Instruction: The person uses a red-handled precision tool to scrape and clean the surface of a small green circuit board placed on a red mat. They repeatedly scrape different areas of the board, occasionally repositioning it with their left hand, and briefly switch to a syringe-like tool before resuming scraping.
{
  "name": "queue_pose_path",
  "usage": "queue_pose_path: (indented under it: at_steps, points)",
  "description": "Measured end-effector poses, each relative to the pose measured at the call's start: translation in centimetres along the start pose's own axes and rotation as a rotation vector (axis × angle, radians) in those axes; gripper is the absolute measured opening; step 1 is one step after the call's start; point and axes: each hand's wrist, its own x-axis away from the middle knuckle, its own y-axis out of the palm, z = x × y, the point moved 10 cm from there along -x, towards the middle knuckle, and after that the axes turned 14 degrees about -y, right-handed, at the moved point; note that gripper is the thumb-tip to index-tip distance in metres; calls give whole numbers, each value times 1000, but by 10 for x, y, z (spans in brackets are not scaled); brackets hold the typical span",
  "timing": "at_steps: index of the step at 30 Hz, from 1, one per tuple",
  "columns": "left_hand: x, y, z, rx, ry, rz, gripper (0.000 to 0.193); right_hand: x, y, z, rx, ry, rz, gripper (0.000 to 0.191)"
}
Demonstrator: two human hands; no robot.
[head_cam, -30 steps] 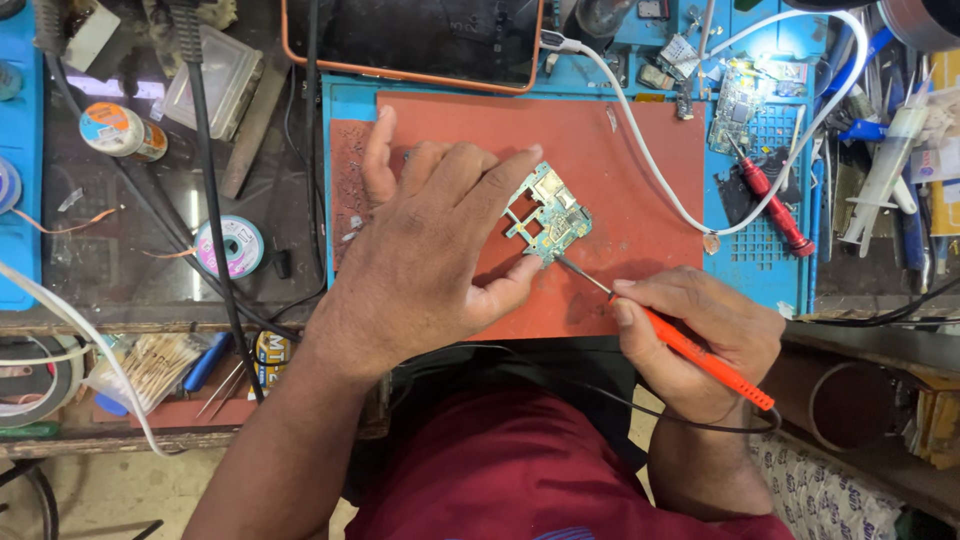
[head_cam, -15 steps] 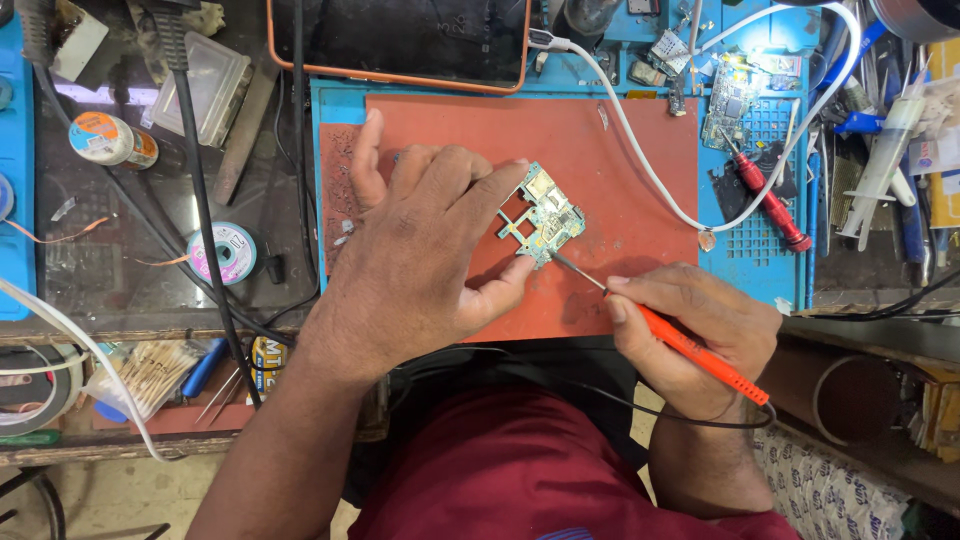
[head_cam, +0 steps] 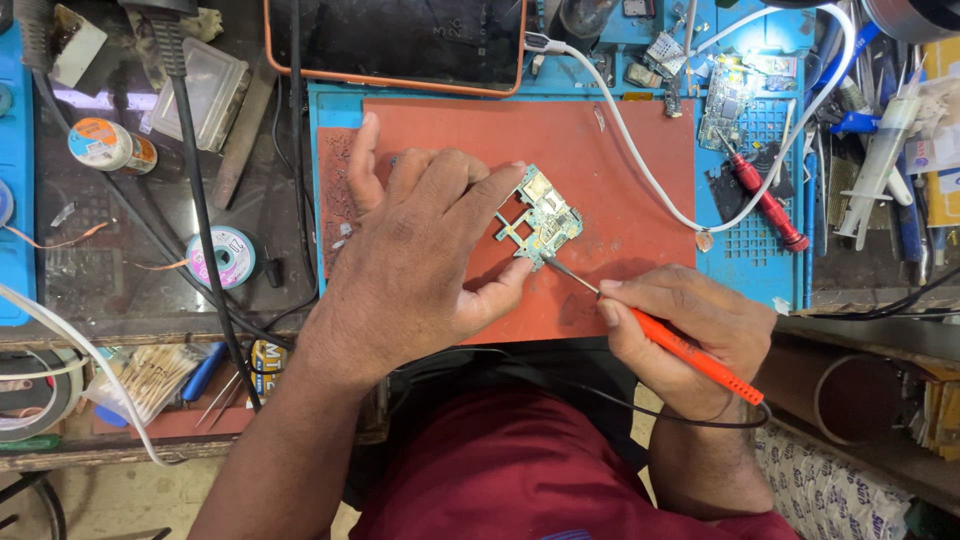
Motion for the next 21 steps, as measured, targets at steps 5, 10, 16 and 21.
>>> queue_pose_path:
  at_steps: [5, 10, 16, 21]
  points:
    - [-1, 1, 1, 3, 3, -3, 69, -1, 0, 0, -16, -17, -10, 14]
    - [-1, 1, 1, -9, -6, -5, 69, -1, -1, 0, -8, -16, 7, 15]
    - [-3, 0, 1, -7, -9, -7, 69, -1, -3, 1, -12, -9, 2, 16]
    - [-2, 0, 2, -6, -5, -3, 69, -2, -1, 1, -20, -9, -8, 17]
